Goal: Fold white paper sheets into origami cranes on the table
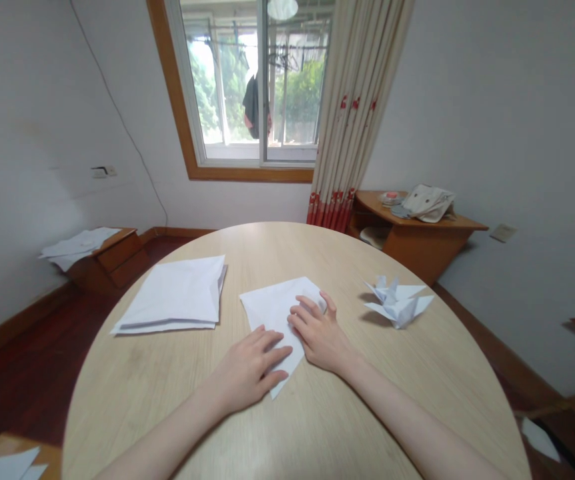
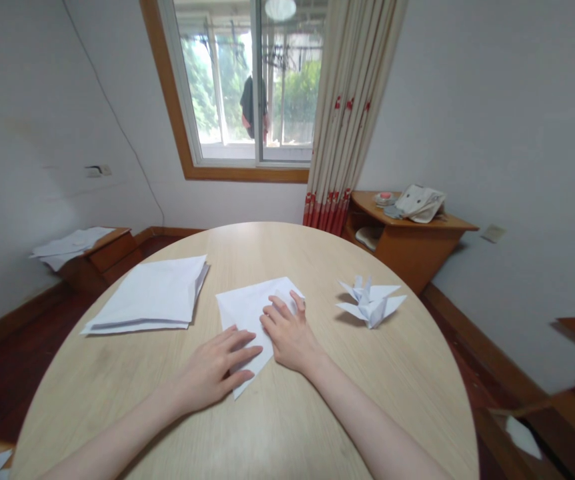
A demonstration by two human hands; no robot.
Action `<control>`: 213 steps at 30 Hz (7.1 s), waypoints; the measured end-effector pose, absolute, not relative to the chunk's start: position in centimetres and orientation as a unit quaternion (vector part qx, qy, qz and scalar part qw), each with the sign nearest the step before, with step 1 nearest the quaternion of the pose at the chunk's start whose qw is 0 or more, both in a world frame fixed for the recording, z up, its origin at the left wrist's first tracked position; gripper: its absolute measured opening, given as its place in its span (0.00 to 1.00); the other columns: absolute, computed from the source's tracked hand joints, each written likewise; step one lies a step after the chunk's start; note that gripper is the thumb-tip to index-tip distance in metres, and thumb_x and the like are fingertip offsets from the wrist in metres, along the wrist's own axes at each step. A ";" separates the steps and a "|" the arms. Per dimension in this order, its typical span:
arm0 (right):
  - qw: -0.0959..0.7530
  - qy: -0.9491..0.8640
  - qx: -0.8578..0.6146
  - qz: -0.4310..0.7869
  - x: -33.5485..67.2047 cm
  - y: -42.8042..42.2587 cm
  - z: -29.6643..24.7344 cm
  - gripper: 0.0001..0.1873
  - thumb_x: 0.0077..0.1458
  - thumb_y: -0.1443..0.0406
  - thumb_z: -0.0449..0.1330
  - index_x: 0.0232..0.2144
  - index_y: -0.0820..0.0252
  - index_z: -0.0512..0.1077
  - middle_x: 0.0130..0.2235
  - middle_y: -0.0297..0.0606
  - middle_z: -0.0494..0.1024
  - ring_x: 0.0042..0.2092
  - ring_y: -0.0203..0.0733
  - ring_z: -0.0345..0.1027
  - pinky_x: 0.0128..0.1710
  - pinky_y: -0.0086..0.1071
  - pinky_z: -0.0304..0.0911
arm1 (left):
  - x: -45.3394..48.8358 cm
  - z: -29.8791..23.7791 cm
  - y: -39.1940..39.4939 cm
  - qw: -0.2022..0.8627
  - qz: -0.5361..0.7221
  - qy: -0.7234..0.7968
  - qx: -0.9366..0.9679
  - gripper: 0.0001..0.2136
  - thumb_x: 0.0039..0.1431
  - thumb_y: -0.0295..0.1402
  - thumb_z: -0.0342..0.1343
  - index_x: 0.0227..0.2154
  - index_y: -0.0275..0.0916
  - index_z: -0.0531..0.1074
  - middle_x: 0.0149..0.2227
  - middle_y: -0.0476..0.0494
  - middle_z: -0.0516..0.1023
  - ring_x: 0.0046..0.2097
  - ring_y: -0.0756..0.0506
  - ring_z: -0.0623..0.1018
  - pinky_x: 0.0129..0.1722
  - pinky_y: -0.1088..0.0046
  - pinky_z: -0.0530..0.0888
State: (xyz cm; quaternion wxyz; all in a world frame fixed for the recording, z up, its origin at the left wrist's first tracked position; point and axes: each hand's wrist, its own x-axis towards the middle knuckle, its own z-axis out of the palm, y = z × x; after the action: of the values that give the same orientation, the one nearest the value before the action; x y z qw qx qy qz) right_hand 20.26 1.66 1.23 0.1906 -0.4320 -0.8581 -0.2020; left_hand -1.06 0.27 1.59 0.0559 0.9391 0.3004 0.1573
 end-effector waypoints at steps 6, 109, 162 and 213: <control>0.187 -0.875 -0.402 -0.197 20.8 1.9 1.9 0.06 0.59 0.69 0.53 0.37 0.58 0.70 0.47 0.39 0.74 0.60 0.46 0.54 0.62 0.50 0.28 | -1.1 2.1 0.1 0.063 0.148 0.300 0.940 0.18 0.62 0.43 0.53 0.53 0.43 0.69 0.54 0.40 0.70 0.55 0.37 0.69 0.59 0.53 0.63; 0.198 -0.824 -0.526 0.071 23.1 1.0 1.2 0.11 0.62 0.64 0.52 0.27 0.58 0.66 0.29 0.37 0.73 0.32 0.41 0.67 0.32 0.31 0.58 | -0.5 1.7 0.6 0.053 0.132 0.352 0.925 0.16 0.67 0.35 0.45 0.55 0.41 0.66 0.59 0.38 0.66 0.58 0.39 0.67 0.55 0.58 0.68; 0.152 -0.899 -0.395 0.113 20.1 -2.6 2.5 0.10 0.50 0.72 0.56 0.19 0.58 0.65 0.22 0.31 0.69 0.26 0.35 0.61 0.28 0.28 0.52 | -0.6 1.4 0.9 0.058 0.154 0.335 0.928 0.16 0.68 0.33 0.43 0.54 0.40 0.67 0.57 0.37 0.67 0.57 0.40 0.68 0.54 0.58 0.68; 0.336 -0.861 -0.371 -0.086 21.7 -0.8 2.0 0.10 0.62 0.68 0.52 0.43 0.59 0.70 0.44 0.44 0.76 0.45 0.45 0.65 0.44 0.39 0.61 | -0.9 1.5 0.4 0.112 0.165 0.335 0.921 0.22 0.60 0.43 0.55 0.52 0.35 0.62 0.59 0.31 0.65 0.62 0.37 0.63 0.62 0.52 0.57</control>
State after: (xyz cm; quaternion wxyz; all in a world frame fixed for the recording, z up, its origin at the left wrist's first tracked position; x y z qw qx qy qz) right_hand 21.72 -0.84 1.96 0.3359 -0.3710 -0.8615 -0.0858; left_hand -0.88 0.43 1.47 0.1125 0.9208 0.3351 0.1648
